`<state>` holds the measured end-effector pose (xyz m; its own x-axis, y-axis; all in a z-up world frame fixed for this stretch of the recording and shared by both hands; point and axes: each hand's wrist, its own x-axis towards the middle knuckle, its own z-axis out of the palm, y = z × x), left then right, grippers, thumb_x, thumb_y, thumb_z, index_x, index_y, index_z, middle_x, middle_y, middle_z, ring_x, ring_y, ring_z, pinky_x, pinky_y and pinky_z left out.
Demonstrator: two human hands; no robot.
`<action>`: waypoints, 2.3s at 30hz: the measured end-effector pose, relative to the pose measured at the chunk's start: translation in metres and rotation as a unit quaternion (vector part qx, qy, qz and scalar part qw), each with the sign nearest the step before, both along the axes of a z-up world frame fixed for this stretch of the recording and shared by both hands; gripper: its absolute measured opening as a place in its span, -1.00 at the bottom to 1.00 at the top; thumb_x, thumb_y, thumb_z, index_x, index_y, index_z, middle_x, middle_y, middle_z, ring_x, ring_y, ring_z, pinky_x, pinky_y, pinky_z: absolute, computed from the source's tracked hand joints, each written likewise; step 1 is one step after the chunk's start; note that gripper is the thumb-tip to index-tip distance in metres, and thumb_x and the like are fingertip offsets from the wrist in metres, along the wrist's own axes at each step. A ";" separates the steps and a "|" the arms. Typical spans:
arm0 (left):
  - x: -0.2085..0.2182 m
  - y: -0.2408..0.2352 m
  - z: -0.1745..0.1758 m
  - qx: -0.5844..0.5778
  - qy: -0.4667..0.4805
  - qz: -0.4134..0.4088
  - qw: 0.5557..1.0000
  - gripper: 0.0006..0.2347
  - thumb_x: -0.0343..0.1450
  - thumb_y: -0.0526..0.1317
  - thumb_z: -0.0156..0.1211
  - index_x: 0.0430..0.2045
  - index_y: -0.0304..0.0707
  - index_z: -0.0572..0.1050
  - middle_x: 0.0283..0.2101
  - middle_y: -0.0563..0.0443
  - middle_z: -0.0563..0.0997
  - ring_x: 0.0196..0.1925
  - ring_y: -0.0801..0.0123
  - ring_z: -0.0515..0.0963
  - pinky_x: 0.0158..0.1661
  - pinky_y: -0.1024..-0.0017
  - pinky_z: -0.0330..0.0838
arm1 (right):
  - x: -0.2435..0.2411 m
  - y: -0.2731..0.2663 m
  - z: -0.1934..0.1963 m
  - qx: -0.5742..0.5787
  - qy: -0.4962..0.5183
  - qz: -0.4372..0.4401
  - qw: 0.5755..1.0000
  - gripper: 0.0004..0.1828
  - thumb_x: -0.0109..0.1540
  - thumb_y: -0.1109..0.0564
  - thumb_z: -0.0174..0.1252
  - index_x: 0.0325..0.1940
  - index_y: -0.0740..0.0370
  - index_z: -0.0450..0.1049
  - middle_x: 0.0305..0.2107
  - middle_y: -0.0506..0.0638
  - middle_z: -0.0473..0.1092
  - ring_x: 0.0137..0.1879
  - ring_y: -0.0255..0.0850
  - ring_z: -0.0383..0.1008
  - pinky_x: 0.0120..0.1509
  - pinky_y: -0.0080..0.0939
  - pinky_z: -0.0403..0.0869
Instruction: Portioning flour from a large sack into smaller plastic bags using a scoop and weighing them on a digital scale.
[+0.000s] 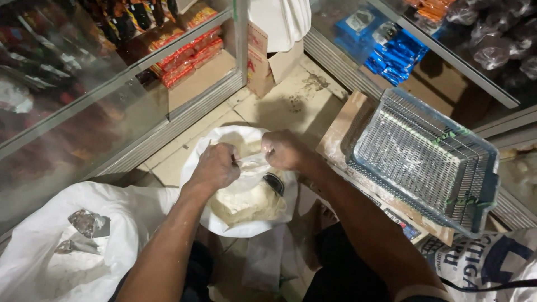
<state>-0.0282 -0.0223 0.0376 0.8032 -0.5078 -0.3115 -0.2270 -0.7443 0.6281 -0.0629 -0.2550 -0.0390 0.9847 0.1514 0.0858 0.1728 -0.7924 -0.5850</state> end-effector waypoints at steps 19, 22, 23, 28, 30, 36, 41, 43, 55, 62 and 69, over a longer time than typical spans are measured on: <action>0.019 0.000 -0.001 0.043 -0.058 0.052 0.996 -0.86 0.35 -0.36 0.20 -0.29 -0.45 0.59 -0.34 -0.34 0.60 -0.08 -0.12 0.66 -0.09 0.06 0.56 | -0.014 0.034 0.046 -0.095 0.119 -0.071 0.986 -0.77 0.22 -0.01 0.02 -0.06 -0.21 0.48 -0.31 0.13 0.58 -0.04 0.15 0.62 0.14 0.14 0.54; 0.022 0.002 0.005 0.016 -0.061 0.054 0.997 -0.88 0.34 -0.37 0.23 -0.33 -0.47 0.57 -0.38 -0.32 0.59 -0.12 -0.10 0.65 -0.10 0.12 0.57 | -0.022 0.044 0.080 -0.104 0.107 -0.055 0.987 -0.71 0.25 0.04 -0.06 -0.05 -0.27 0.50 -0.27 0.16 0.58 -0.02 0.17 0.61 0.17 0.15 0.52; 0.023 0.003 0.002 -0.002 -0.068 0.057 0.996 -0.88 0.35 -0.38 0.22 -0.33 -0.49 0.57 -0.40 -0.34 0.59 -0.15 -0.12 0.65 -0.14 0.09 0.57 | -0.027 0.051 0.098 -0.102 0.145 -0.053 0.983 -0.66 0.24 0.03 -0.07 -0.03 -0.34 0.53 -0.30 0.16 0.58 -0.04 0.16 0.61 0.17 0.11 0.52; 0.025 0.008 -0.003 -0.024 -0.070 0.065 0.995 -0.90 0.37 -0.38 0.19 -0.37 -0.50 0.56 -0.46 -0.34 0.59 -0.22 -0.12 0.66 -0.22 0.08 0.55 | -0.021 0.047 0.046 0.000 0.207 -0.034 0.978 -0.58 0.21 0.02 -0.05 0.04 -0.39 0.57 -0.38 -0.06 0.63 -0.06 -0.04 0.64 0.18 -0.03 0.53; 0.019 0.009 0.010 -0.035 -0.057 0.072 0.995 -0.94 0.36 -0.39 0.19 -0.41 -0.48 0.53 -0.49 -0.27 0.58 -0.30 0.03 0.65 -0.27 0.14 0.53 | -0.017 0.045 0.057 -0.022 0.194 -0.032 0.980 -0.61 0.20 -0.05 0.05 0.08 -0.43 0.52 -0.32 -0.04 0.62 -0.02 0.03 0.61 0.17 0.08 0.52; 0.023 0.007 0.003 -0.027 -0.034 0.074 0.996 -0.92 0.30 -0.36 0.29 -0.43 -0.42 0.58 -0.45 -0.26 0.63 -0.18 -0.08 0.66 -0.18 0.07 0.52 | -0.006 0.053 0.026 0.057 0.158 0.026 0.985 -0.74 0.22 -0.03 0.15 0.00 -0.11 0.55 -0.35 0.17 0.57 -0.16 0.12 0.62 -0.05 0.05 0.54; 0.018 0.004 0.006 -0.006 -0.043 0.056 0.997 -0.93 0.28 -0.36 0.30 -0.45 -0.38 0.60 -0.45 -0.24 0.64 -0.14 -0.09 0.65 -0.13 0.03 0.54 | -0.016 0.062 0.063 0.175 0.228 0.007 0.958 -0.75 0.19 0.08 0.12 -0.09 -0.08 0.61 -0.57 -0.04 0.57 -0.57 -0.29 0.50 -0.45 -0.29 0.49; 0.019 0.003 0.003 -0.006 -0.039 0.061 0.997 -0.92 0.28 -0.37 0.30 -0.43 -0.37 0.59 -0.43 -0.22 0.64 -0.12 -0.06 0.65 -0.11 0.05 0.53 | -0.010 0.056 0.053 0.167 0.205 0.008 0.964 -0.69 0.17 0.07 0.13 -0.03 -0.12 0.61 -0.59 -0.07 0.56 -0.56 -0.27 0.53 -0.45 -0.23 0.50; 0.020 0.012 0.003 0.011 -0.055 0.038 0.998 -0.89 0.34 -0.33 0.17 -0.32 -0.35 0.55 -0.33 -0.29 0.66 -0.01 -0.14 0.63 0.00 0.00 0.53 | -0.008 0.027 0.056 -0.255 0.228 -0.013 0.940 -0.67 0.20 -0.04 0.05 -0.06 -0.42 0.61 -0.17 -0.16 0.59 0.04 -0.06 0.61 0.21 -0.02 0.56; 0.019 0.011 0.003 0.001 -0.046 0.025 0.999 -0.90 0.33 -0.36 0.16 -0.34 -0.26 0.49 -0.41 -0.23 0.62 -0.11 -0.09 0.65 -0.10 0.03 0.53 | -0.005 0.032 0.026 -0.076 0.020 -0.011 0.997 -0.92 0.19 -0.04 0.19 -0.23 -0.20 0.53 -0.35 -0.07 0.54 -0.09 -0.02 0.60 0.04 0.02 0.55; 0.014 0.009 0.015 0.025 -0.055 -0.012 0.998 -0.89 0.35 -0.38 0.17 -0.30 -0.35 0.47 -0.39 -0.28 0.61 -0.09 -0.13 0.64 -0.14 -0.05 0.50 | 0.006 0.057 0.012 0.044 0.001 -0.083 0.996 -0.94 0.14 0.00 0.21 -0.36 -0.04 0.52 -0.50 0.00 0.53 -0.24 0.04 0.61 -0.16 0.10 0.51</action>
<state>-0.0143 -0.0133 0.0527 0.8214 -0.5140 -0.2473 -0.3118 -0.7677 0.5598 -0.0574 -0.1981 -0.0272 0.9957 -0.0213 0.0900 0.0429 -0.7557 -0.6535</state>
